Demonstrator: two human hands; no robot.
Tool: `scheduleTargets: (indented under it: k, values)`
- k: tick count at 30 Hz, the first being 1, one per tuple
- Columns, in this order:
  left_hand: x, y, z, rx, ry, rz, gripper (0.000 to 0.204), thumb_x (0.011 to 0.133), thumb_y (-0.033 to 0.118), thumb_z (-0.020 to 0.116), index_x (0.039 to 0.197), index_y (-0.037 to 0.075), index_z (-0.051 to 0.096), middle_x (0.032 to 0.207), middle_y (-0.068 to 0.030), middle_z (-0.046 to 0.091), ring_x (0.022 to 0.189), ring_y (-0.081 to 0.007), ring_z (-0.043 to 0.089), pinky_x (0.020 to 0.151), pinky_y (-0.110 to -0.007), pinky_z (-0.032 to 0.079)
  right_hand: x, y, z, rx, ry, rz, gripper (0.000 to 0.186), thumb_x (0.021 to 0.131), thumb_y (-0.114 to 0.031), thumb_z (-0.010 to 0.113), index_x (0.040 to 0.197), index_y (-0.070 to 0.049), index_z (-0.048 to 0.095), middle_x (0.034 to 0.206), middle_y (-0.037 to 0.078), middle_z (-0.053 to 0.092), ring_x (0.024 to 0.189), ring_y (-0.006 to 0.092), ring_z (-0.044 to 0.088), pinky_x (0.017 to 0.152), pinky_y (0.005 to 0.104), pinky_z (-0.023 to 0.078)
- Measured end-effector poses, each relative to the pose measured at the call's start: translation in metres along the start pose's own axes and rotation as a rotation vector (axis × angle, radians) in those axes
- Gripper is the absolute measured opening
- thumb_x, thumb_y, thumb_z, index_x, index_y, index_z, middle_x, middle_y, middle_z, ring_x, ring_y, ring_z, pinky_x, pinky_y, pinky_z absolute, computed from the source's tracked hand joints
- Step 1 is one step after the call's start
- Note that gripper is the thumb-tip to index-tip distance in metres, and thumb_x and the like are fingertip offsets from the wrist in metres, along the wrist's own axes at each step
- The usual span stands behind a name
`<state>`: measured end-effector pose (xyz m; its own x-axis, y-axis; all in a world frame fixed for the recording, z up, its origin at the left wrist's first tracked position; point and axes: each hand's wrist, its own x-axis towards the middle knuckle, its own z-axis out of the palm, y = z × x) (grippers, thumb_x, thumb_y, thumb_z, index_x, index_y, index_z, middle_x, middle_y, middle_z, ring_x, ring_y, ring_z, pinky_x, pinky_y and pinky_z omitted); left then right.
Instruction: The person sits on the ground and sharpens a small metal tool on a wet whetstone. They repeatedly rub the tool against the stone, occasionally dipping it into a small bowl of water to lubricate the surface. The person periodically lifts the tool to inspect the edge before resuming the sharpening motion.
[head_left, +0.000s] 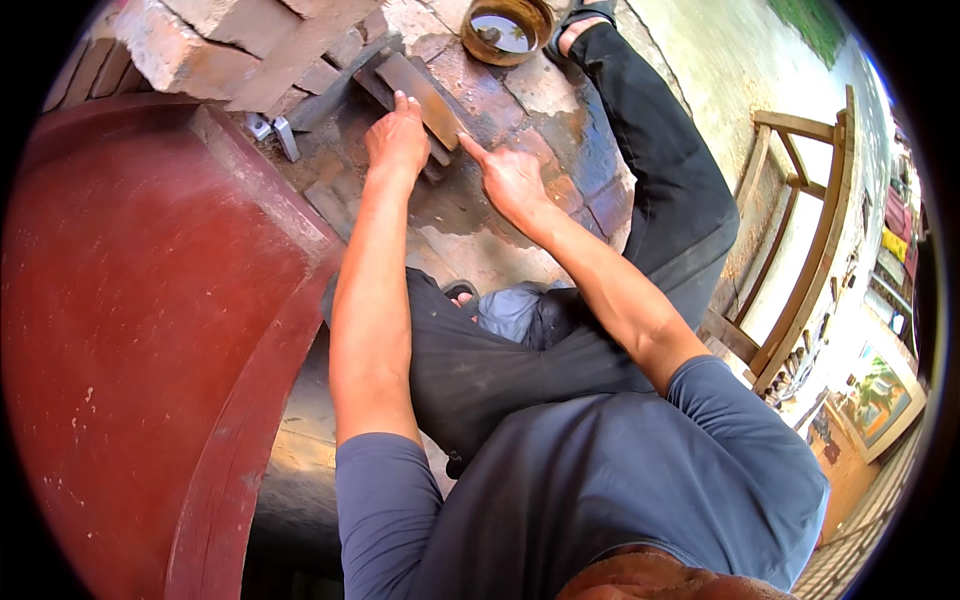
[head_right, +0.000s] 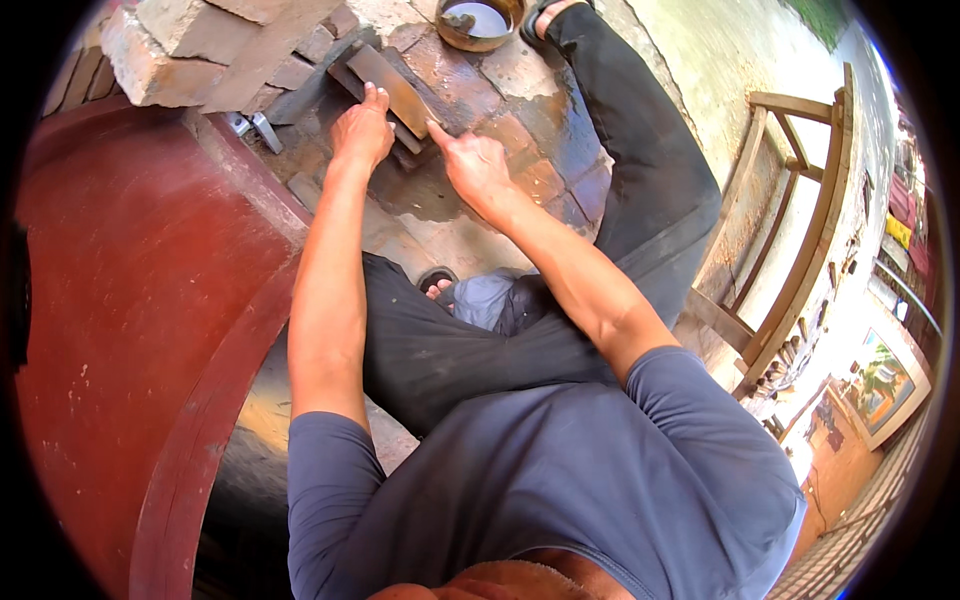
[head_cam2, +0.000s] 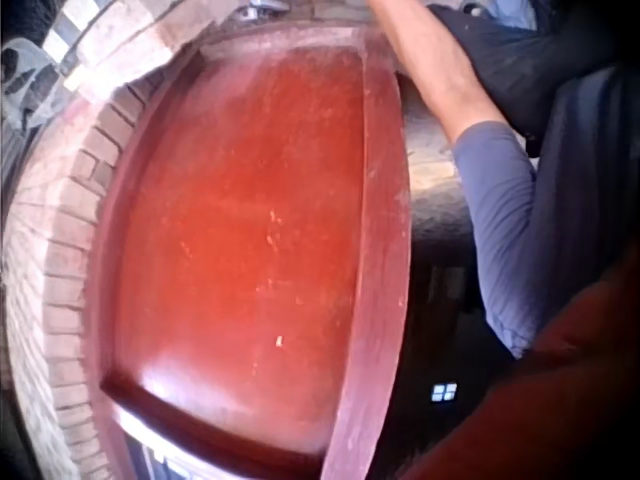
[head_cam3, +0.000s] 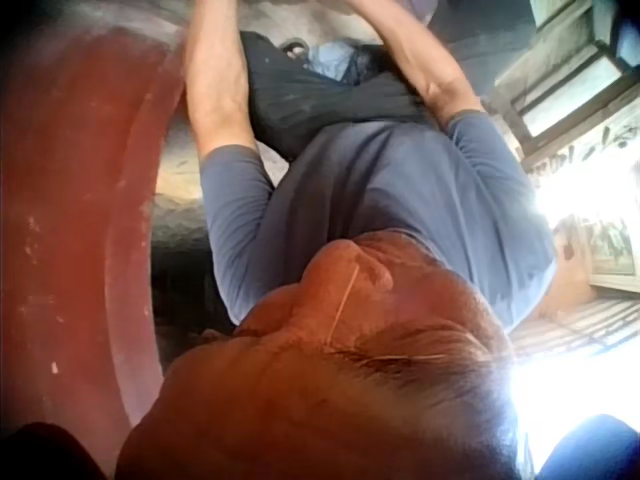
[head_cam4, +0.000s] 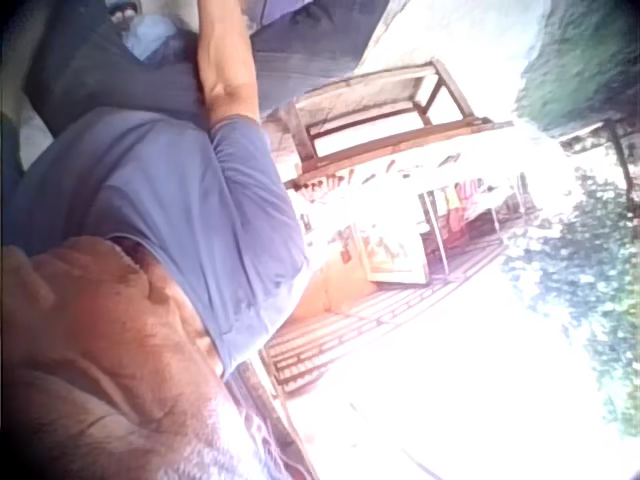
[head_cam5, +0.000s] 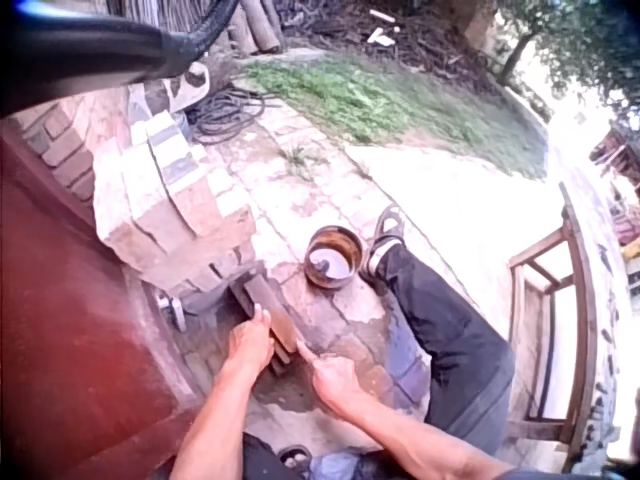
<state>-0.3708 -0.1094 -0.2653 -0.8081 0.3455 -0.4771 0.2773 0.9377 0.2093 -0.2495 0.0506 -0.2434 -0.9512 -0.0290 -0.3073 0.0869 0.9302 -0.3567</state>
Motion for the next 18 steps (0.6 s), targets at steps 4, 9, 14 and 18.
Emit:
scheduleTargets:
  k: [4, 9, 14, 18]
  values:
    - [0.004, 0.0, 0.001, 0.026, 0.009, 0.019, 0.058, 0.096, 0.024, 0.065, 0.149, 0.01, 0.047, 0.163, -0.0127, 0.036, 0.122, -0.0358, 0.063, 0.102, -0.049, 0.052, 0.004, 0.005, 0.004, 0.008, 0.042, -0.027, 0.058, 0.087, -0.003, 0.049, 0.142, -0.016, 0.06, 0.084, 0.024, 0.07, 0.078, 0.0395, 0.071, 0.067, 0.0502, 0.056]
    - [0.001, -0.003, 0.003, 0.014, 0.018, 0.014, 0.059, 0.096, 0.025, 0.065, 0.15, 0.012, 0.046, 0.164, -0.011, 0.036, 0.123, -0.0356, 0.063, 0.101, -0.048, 0.052, 0.01, 0.004, 0.006, 0.012, 0.128, -0.062, 0.054, 0.087, -0.005, 0.052, 0.139, -0.016, 0.062, 0.076, 0.022, 0.069, 0.073, 0.0384, 0.071, 0.064, 0.0498, 0.056]
    - [0.0, -0.007, 0.01, 0.017, 0.035, 0.019, 0.057, 0.096, 0.024, 0.064, 0.149, 0.014, 0.047, 0.162, -0.014, 0.038, 0.121, -0.0363, 0.063, 0.101, -0.049, 0.053, 0.008, 0.01, 0.02, -0.008, 0.202, -0.07, 0.064, 0.085, -0.004, 0.052, 0.146, -0.022, 0.058, 0.073, 0.022, 0.068, 0.067, 0.0366, 0.07, 0.06, 0.0493, 0.054]
    - [-0.003, 0.0, -0.003, -0.001, 0.045, 0.037, 0.056, 0.095, 0.025, 0.065, 0.148, 0.012, 0.048, 0.159, -0.0164, 0.041, 0.119, -0.0369, 0.065, 0.1, -0.048, 0.053, 0.018, 0.008, 0.012, -0.003, 0.148, -0.062, 0.065, 0.084, -0.003, 0.052, 0.146, -0.021, 0.058, 0.074, 0.023, 0.068, 0.068, 0.0372, 0.07, 0.061, 0.05, 0.054]
